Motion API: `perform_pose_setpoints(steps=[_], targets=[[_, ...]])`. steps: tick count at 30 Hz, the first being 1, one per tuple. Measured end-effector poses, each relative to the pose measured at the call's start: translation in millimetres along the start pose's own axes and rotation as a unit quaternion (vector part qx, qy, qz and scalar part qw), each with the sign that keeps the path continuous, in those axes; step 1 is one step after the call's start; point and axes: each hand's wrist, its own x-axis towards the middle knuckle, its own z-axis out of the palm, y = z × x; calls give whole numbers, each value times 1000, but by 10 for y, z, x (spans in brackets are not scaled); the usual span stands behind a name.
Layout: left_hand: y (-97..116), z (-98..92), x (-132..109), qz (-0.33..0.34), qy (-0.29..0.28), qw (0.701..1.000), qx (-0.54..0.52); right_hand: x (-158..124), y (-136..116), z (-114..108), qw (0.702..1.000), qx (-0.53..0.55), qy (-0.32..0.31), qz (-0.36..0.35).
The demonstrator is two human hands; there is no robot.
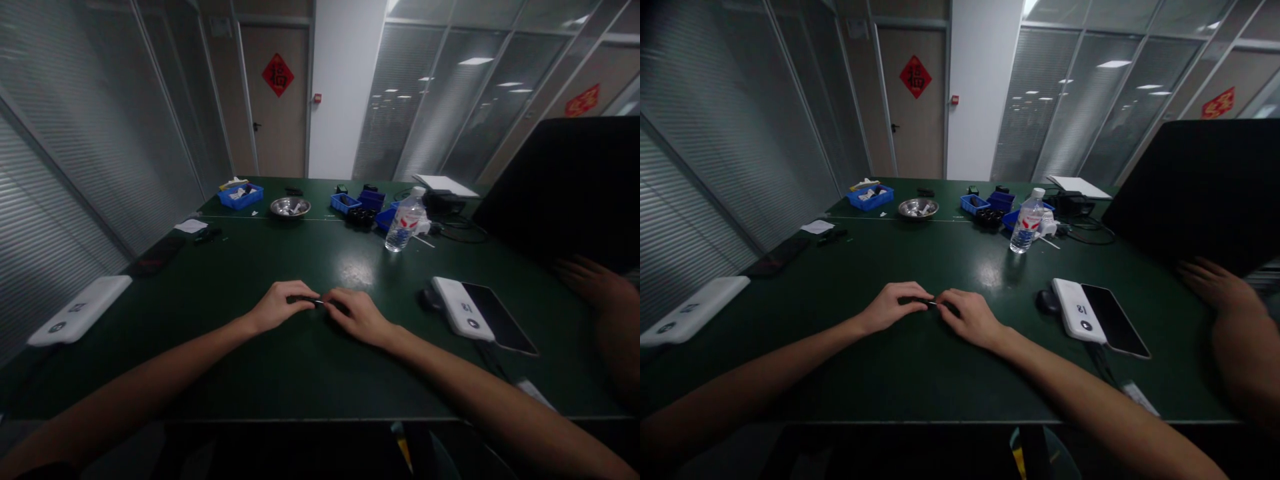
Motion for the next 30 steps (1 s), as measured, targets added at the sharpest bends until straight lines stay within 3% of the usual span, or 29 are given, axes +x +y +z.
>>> perform_pose_setpoints(steps=[10,16,20,26,30], targets=[[40,30,-38,57,12,998,26,-48,-96,4,1000,17,13,5],[29,92,-45,22,60,997,-44,-47,-123,58,994,90,58,26],[55,116,-47,29,76,996,-28,-51,-105,29,996,64,49,25],[110,139,-82,75,21,996,31,-67,-130,-48,1000,-26,4,-13],[135,136,-90,79,-1,996,36,-88,-148,-30,1000,-26,-3,-5]])
